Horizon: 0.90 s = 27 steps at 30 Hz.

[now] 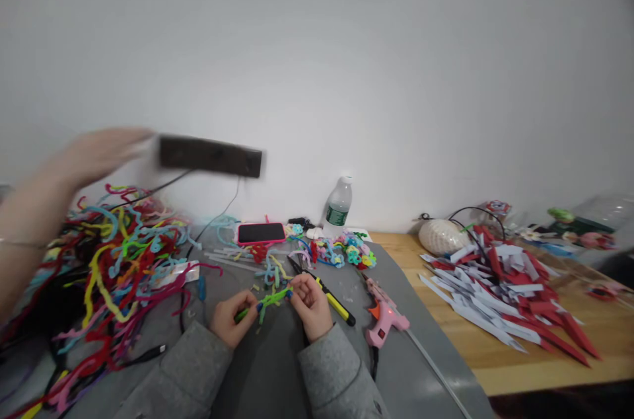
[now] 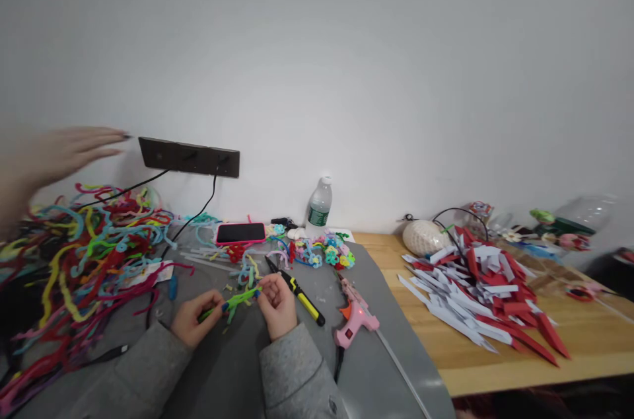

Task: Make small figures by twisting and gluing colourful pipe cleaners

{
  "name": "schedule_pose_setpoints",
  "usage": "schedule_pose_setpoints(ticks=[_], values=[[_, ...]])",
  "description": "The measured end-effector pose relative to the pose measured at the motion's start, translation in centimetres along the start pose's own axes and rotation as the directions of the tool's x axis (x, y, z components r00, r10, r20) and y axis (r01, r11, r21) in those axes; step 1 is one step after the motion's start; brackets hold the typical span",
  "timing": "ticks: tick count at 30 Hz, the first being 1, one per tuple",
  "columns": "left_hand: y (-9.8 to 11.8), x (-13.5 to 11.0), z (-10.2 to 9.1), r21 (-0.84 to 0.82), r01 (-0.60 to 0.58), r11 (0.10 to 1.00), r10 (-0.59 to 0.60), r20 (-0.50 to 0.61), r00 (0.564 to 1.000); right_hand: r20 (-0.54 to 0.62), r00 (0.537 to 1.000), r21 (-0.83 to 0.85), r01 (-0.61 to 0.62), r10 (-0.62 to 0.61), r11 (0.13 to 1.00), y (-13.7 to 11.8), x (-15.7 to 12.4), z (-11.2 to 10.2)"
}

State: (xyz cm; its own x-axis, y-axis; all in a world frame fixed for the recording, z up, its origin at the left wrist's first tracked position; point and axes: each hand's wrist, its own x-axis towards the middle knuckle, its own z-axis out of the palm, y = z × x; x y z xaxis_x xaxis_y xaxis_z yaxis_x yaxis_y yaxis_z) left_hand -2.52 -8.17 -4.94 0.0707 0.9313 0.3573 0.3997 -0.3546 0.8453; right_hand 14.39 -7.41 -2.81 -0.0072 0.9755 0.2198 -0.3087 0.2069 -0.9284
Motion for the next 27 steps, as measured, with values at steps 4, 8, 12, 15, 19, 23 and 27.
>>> schedule_pose_setpoints(ticks=[4, 8, 12, 15, 19, 23, 27], values=[[0.24, 0.1, -0.44, -0.031, -0.015, 0.999, 0.017, 0.053, 0.998, 0.005, 1.0, -0.005, -0.011, 0.011, 1.0, -0.24, -0.02, 0.24], [0.58, 0.18, -0.79, -0.053, -0.034, 0.998, 0.038, 0.073, 0.997, 0.016, 0.999, -0.007, -0.028, 0.028, 1.0, -0.33, -0.02, 0.43], [0.59, 0.18, -0.89, -0.039, -0.055, 0.998, 0.058, 0.079, 0.995, 0.026, 0.999, -0.037, -0.032, 0.033, 0.999, -0.41, -0.02, 0.47], [0.51, 0.17, -0.86, -0.038, -0.06, 0.997, 0.063, 0.071, 0.995, 0.032, 0.999, -0.052, -0.035, 0.037, 0.998, -0.48, -0.08, 0.46], [0.68, 0.2, -0.9, -0.047, -0.042, 0.998, 0.045, 0.069, 0.997, 0.017, 1.0, -0.063, -0.022, 0.023, 0.998, -0.45, -0.15, 0.44], [0.91, 0.31, -0.98, -0.037, -0.043, 0.998, 0.046, 0.073, 0.996, -0.003, 1.0, -0.078, 0.017, -0.017, 0.997, -0.24, -0.16, 0.65], [0.88, 0.36, -0.9, -0.042, -0.04, 0.998, 0.042, 0.067, 0.997, -0.008, 0.998, -0.187, 0.054, -0.056, 0.981, -0.35, -0.99, 0.19]])
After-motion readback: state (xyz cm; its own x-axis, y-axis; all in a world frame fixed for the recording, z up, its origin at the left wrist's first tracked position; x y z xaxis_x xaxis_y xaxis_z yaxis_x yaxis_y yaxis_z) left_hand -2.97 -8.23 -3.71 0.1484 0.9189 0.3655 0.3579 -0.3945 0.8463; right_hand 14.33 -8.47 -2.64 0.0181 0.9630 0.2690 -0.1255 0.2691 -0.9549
